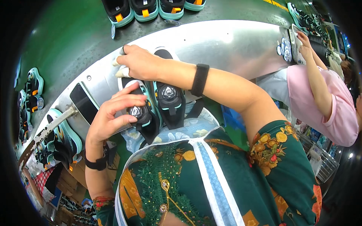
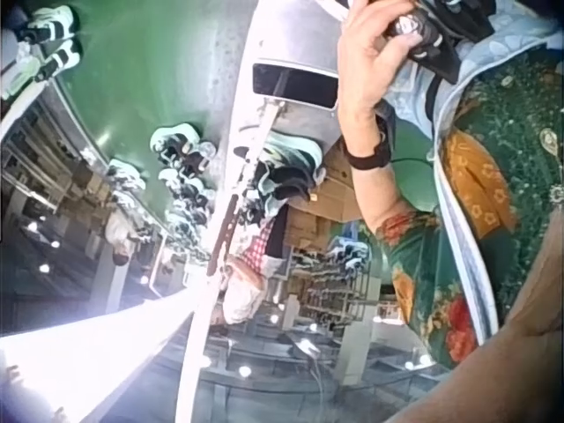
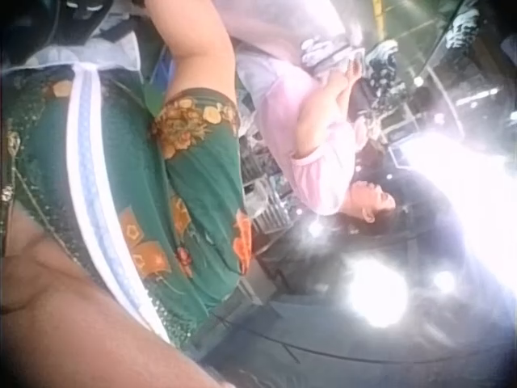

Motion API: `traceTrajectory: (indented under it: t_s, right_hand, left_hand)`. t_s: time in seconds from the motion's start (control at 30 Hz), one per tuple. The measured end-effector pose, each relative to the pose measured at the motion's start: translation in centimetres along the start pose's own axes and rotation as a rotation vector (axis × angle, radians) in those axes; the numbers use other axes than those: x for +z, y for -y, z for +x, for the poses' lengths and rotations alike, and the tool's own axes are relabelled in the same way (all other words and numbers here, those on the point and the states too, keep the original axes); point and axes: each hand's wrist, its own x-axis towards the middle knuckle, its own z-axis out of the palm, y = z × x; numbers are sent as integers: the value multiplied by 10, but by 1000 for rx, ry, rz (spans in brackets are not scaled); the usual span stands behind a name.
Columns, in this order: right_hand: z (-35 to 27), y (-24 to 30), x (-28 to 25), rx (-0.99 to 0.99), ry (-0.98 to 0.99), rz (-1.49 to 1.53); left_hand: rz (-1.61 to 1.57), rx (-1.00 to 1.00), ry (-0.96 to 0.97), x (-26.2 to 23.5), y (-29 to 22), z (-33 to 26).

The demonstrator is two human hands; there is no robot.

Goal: Cleaning and inspecting finished sneakers on a shoe factory production line.

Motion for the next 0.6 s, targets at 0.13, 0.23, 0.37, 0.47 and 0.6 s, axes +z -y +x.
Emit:
traceTrajectory:
  t_s: [0.13,0.23,0.37,0.47,0.6]
  right_hand:
    - [-31,36,-37,24,-78,160]
    - [-58,80,-46,56,231,49]
    - [-71,79,-17,-33,111,17]
    - [-72,78,-19,-105,140,14]
    - [-63,79,-34,-231,373,32]
  left_hand:
    - [204,-16,-400,28,1,-22]
    - [150,-46,-614,68,15,-29]
    - [187,-115,-780,90,20,-4]
    - [265,-16,-791,91,30,-4]
    - [225,-92,-773,92,32,-11]
